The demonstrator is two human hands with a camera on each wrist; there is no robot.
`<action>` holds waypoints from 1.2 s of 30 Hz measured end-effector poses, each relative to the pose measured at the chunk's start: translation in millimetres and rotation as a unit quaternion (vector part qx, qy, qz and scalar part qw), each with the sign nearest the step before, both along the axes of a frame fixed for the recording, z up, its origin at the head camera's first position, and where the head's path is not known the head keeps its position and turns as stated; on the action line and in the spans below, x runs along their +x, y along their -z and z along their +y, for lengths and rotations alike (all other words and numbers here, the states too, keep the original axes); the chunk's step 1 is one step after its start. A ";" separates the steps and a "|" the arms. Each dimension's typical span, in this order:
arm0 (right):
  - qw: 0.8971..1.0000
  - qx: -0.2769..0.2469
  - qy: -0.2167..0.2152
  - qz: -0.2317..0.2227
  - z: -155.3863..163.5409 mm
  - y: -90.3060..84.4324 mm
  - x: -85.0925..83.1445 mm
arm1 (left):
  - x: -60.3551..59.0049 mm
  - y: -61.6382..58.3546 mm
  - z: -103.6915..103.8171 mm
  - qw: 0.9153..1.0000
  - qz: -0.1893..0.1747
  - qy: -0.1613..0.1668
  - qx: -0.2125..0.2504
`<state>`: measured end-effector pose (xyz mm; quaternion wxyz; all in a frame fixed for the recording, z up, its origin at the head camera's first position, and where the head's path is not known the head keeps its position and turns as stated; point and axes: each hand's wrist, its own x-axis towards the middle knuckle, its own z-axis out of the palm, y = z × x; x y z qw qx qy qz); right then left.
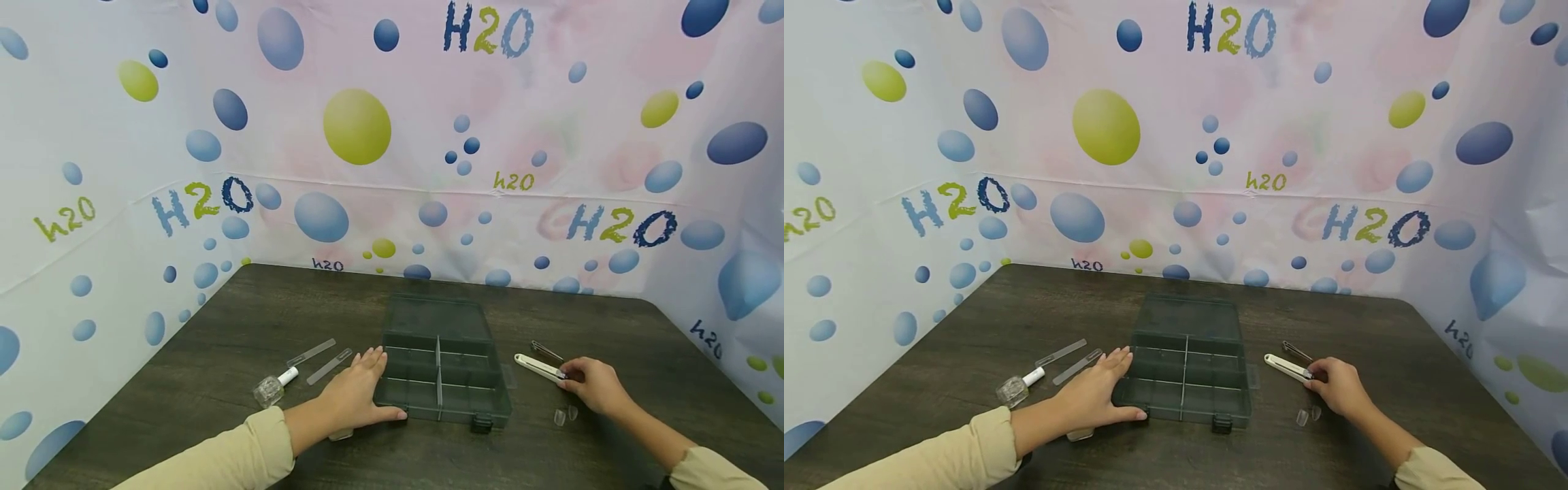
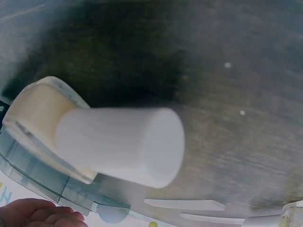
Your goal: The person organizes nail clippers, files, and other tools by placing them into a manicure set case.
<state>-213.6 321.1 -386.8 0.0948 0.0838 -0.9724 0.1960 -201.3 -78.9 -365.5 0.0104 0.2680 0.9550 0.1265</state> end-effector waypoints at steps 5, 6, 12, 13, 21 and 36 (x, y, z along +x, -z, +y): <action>1.000 -0.001 0.001 -0.001 -1.2 0.4 1.2 | -0.1 0.2 -0.2 1.000 0.000 0.002 0.005; 1.000 -0.003 0.002 -0.001 -1.5 0.3 1.3 | -0.1 0.2 -0.2 1.000 0.001 0.002 0.005; 0.999 -0.038 -0.012 0.026 -1.2 -1.2 0.2 | 0.0 -0.1 0.3 1.000 0.004 0.001 0.005; 0.997 -0.052 -0.023 0.044 -0.1 0.0 -1.3 | -0.1 -0.2 0.3 1.000 0.004 0.001 0.005; 0.997 -0.052 -0.024 0.052 -11.3 -18.8 0.0 | -1.1 0.2 -0.2 1.000 0.005 0.002 0.012; 0.989 -0.059 -0.108 0.086 -52.7 -47.1 -9.3 | -1.6 -0.7 0.0 1.000 0.006 0.004 0.020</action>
